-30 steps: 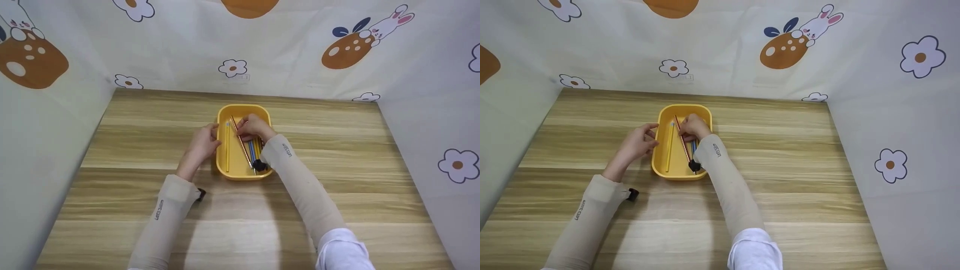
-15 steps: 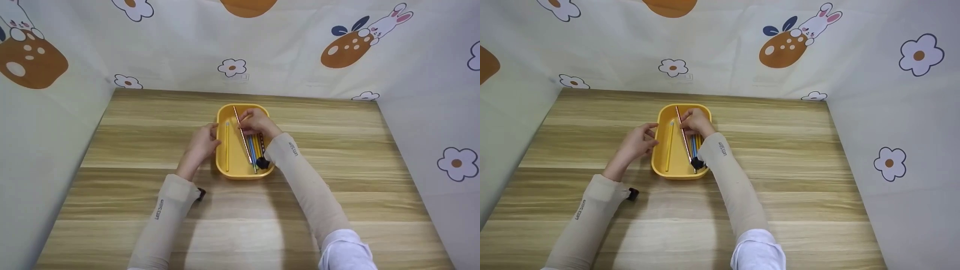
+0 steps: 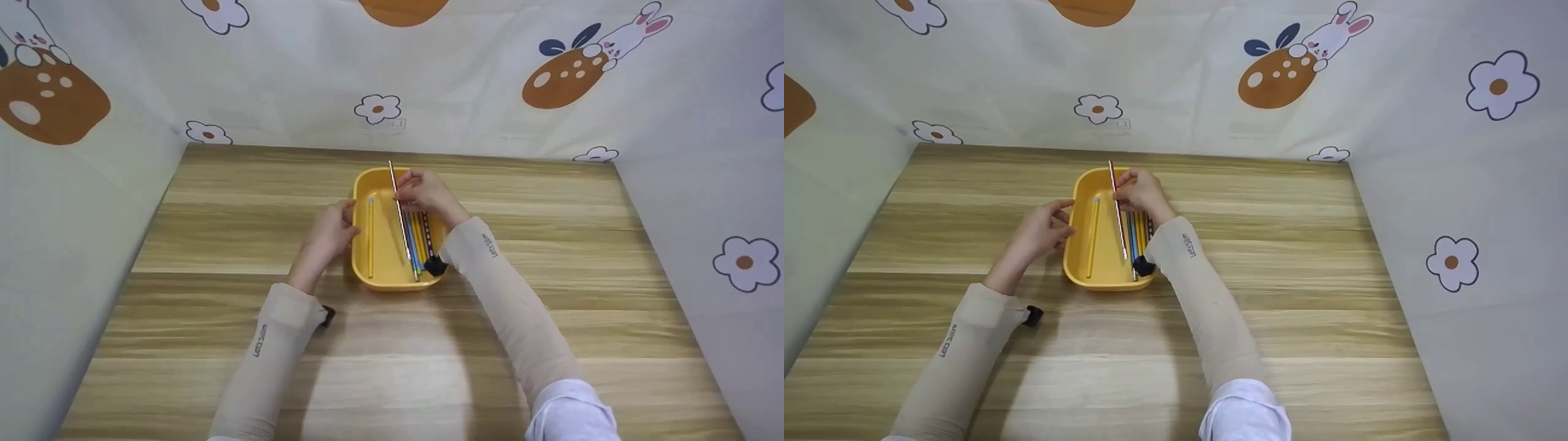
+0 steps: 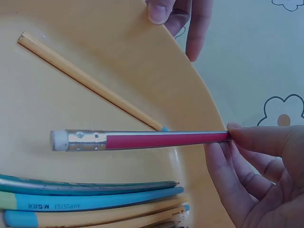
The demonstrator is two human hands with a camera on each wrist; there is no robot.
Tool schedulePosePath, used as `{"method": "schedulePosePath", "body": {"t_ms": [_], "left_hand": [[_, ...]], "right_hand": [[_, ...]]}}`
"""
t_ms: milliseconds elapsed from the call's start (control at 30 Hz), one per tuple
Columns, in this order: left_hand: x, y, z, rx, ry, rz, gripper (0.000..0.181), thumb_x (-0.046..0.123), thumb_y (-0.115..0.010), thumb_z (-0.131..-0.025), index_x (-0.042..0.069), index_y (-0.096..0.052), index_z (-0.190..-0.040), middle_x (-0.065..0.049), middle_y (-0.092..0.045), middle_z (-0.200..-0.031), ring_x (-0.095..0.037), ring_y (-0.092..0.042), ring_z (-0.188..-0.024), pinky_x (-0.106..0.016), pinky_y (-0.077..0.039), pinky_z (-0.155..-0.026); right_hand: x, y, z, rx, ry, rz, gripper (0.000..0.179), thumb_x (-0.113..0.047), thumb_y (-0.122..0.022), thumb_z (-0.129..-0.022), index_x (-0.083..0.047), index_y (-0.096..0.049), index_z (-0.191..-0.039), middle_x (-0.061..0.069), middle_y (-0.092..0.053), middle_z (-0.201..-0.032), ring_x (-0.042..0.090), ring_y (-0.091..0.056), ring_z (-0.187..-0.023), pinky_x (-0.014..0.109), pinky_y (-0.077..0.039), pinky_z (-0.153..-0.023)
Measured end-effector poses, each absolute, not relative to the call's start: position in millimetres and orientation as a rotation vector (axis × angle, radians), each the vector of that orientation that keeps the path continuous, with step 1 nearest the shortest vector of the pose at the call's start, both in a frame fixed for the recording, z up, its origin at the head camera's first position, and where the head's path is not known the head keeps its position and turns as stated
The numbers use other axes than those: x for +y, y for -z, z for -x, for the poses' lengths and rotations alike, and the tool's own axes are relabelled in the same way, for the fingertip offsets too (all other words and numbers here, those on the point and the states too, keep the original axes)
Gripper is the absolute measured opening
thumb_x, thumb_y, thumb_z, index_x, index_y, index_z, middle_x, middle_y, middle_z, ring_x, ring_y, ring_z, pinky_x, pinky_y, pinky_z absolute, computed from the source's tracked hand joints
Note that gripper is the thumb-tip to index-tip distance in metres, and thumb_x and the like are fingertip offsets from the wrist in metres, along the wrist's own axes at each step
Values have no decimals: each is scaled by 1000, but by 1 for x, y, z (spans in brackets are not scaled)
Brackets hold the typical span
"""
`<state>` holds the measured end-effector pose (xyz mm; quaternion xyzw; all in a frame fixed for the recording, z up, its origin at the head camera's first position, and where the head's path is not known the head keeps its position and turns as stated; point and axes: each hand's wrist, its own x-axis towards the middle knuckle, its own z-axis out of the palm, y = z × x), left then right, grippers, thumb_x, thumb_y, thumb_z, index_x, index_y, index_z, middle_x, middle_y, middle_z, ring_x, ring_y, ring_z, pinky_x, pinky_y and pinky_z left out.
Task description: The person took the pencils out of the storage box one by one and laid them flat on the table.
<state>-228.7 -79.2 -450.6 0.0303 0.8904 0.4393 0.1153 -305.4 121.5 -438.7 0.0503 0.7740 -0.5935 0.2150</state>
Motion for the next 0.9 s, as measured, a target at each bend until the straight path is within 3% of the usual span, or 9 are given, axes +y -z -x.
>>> {"method": "schedulePosePath", "body": {"t_ms": [267, 533, 733, 900], "left_hand": [[-79, 450, 227, 2625, -1289, -106, 57, -1, -61, -87, -1, -41, -139, -19, -63, -106, -22, -63, -85, -26, -55, -61], [-78, 449, 227, 2658, -1261, -81, 56, 0, -63, -86, 1, -44, -139, -15, -64, -100, -20, -61, -79, -24, -54, -57], [-77, 448, 228, 2695, -1205, -90, 56, 1, -63, -86, 1, -44, -139, -15, -63, -99, -21, -61, -83, -27, -53, -64], [-78, 448, 228, 2714, -1181, -104, 56, 2, -63, -86, 1, -44, -138, -15, -64, -101, -22, -60, -87, -30, -52, -72]], "right_hand": [[130, 433, 303, 2127, 1743, -94, 17, 6, -65, -83, -1, -56, -97, 3, -62, -78, 13, -62, -68, 34, -58, -73], [140, 428, 303, 2135, 1775, -117, 20, 4, -67, -82, -1, -57, -98, 8, -65, -82, 14, -63, -69, 32, -58, -67], [149, 424, 302, 2144, 1765, -100, 21, 3, -66, -83, 0, -56, -102, 6, -64, -82, 13, -63, -68, 31, -58, -69], [157, 421, 303, 2139, 1771, -122, 22, 2, -66, -83, 0, -57, -103, 5, -64, -81, 15, -64, -71, 27, -57, -62]]}}
